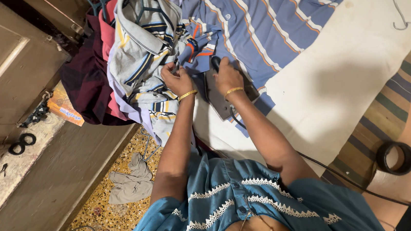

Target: The person irons a blue and white striped polo shirt on a table. They smooth the fabric, use an iron to press the front, sleeves, and back, and flip the shirt to treat both sides. The shirt is handled one at a time from a pile of clothes.

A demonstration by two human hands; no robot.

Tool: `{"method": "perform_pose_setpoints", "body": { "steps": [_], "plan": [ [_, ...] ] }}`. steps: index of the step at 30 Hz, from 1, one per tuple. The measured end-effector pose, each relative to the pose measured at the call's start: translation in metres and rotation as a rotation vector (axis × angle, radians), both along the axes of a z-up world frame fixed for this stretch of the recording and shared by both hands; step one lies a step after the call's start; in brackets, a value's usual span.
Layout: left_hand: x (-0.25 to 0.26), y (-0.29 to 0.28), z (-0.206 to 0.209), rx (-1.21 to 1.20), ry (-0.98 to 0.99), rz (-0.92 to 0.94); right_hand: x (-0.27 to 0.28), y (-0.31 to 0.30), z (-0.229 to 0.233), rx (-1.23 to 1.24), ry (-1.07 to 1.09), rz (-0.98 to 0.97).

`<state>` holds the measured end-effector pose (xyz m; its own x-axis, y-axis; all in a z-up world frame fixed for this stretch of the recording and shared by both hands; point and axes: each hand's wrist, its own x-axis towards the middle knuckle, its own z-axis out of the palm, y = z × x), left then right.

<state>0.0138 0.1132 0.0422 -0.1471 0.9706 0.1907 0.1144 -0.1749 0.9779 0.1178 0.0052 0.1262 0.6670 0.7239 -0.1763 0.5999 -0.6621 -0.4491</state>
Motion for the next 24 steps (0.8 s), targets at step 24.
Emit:
{"method": "perform_pose_setpoints", "body": {
  "steps": [24],
  "plan": [
    [0.003,-0.102,-0.038,0.140,0.216,-0.814,-0.005,-0.160,0.043,-0.005,-0.020,-0.048]
  ]
}}
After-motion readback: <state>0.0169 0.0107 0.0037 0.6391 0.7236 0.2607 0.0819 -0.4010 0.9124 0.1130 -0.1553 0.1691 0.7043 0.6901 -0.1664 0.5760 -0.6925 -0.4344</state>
